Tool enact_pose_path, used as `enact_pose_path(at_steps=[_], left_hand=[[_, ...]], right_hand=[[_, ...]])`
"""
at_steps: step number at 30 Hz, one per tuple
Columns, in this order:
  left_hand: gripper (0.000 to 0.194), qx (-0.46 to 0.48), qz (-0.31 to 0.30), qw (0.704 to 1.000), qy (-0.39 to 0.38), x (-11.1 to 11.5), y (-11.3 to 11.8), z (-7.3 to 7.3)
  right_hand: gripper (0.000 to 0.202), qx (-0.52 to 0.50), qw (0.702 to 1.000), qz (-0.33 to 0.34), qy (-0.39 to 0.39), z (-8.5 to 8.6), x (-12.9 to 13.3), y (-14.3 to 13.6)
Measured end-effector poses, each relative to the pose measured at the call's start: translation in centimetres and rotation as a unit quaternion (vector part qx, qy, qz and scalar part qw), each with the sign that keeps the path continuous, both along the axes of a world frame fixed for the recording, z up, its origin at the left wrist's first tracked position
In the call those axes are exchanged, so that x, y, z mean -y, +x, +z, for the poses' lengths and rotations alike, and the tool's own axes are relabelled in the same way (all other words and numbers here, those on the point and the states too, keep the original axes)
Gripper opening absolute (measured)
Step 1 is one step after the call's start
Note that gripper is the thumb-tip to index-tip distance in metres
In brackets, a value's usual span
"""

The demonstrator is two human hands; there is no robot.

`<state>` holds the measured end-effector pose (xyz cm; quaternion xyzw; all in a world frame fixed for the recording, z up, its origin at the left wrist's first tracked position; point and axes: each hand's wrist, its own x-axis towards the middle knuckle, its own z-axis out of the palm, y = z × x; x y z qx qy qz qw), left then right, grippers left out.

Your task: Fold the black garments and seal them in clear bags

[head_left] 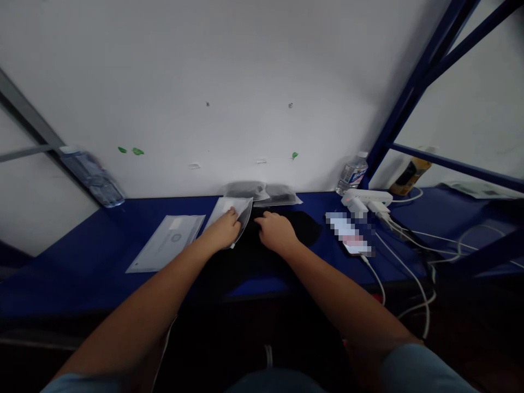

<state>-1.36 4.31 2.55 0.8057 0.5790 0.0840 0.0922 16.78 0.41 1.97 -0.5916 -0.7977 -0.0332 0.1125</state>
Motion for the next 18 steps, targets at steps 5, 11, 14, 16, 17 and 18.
enact_pose_path(at_steps=[5, 11, 14, 16, 17, 18], left_hand=[[0.054, 0.046, 0.002, 0.999, 0.009, 1.1, 0.1, -1.5], [0.046, 0.011, 0.002, 1.000, 0.006, 0.9, 1.4, -3.0], [0.043, 0.014, 0.006, 1.000, 0.007, 0.8, 1.5, -3.1], [0.042, 0.024, 0.006, 1.000, 0.004, 0.9, 1.3, -2.8], [0.043, 0.035, 0.011, 0.999, 0.003, 0.9, 1.3, -2.6], [0.044, 0.052, 0.021, 0.998, 0.002, 1.0, 1.2, -2.5]], right_hand=[[0.031, -0.125, 0.981, -0.150, 0.020, 1.2, -0.8, 2.2], [0.042, -0.117, 0.989, -0.088, 0.035, 1.0, 0.2, 0.8], [0.045, -0.055, 0.998, -0.003, 0.000, 0.4, 0.7, -0.4], [0.044, -0.024, 0.999, 0.045, -0.014, 0.2, 0.9, -0.8], [0.045, -0.015, 0.998, 0.061, -0.015, 0.1, 0.9, -0.9], [0.048, -0.009, 0.997, 0.071, -0.014, 0.1, 1.0, -0.9]])
